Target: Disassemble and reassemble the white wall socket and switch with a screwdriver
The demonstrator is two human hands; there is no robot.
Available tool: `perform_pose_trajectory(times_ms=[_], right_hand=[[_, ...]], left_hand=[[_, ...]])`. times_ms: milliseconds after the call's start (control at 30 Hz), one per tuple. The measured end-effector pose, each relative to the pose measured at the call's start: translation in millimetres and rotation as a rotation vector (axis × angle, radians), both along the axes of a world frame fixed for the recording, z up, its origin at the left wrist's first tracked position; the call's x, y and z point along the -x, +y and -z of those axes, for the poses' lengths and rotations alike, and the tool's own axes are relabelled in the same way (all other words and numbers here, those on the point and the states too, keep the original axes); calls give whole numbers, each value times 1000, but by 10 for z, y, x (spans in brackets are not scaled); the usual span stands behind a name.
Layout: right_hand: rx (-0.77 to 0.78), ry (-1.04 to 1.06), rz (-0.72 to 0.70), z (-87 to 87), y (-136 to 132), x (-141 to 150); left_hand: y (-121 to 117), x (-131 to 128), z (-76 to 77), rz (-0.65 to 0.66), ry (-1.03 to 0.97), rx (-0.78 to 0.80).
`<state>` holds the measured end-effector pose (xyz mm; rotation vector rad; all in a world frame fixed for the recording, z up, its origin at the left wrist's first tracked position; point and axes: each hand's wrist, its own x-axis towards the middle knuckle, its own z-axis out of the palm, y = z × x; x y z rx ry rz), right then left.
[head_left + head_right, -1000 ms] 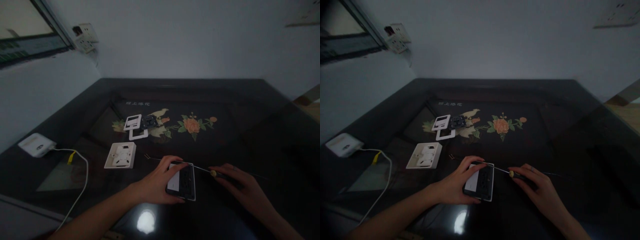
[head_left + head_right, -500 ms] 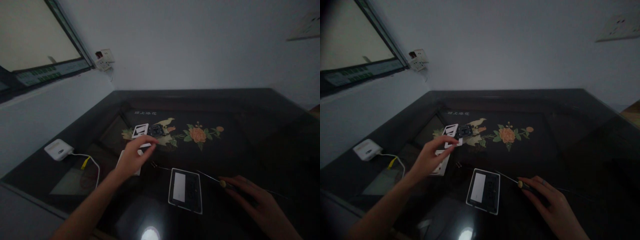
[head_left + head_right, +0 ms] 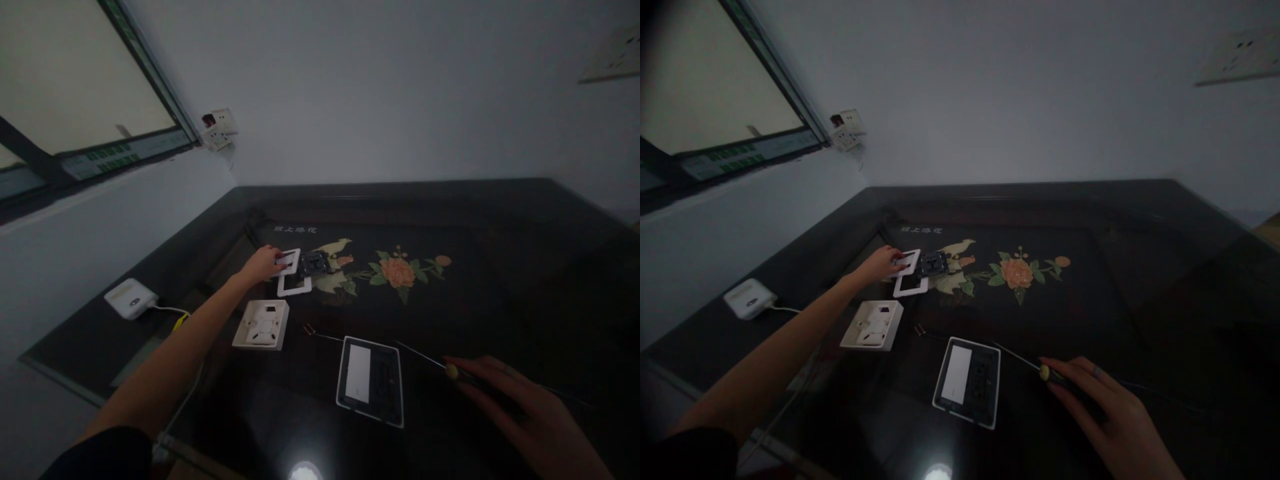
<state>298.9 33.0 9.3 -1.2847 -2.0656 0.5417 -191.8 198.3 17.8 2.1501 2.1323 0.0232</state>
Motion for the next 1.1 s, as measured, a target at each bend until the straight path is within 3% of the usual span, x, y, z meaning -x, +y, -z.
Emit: perform_pose_trajectory(times_ms=[300,500,633,733,867,967,1100], right_hand=[[-18,-14,-22,-44,-31,18],[14,-1,-20,-114,-37,43],[65,34,-36,-167,-65,82],[104,46,-53,-179,-77,104],[143,31,-55,-205,-81,111],[152,22,-46,-245,-91,121],[169,21,-58,-270,-114,150]], left_hand=[[55,-27,-84,-82,-29,79],[-265,-34,-474,-95,-94,-84],[-578,-351,-661,5,-219,-184],[-725,-839,-562,207,-337,-55],[-722,-1382,-280,411,-398,132],[-634,-1495,-131,458,-400,153],[-573,-1419,-76,457,-417,60]])
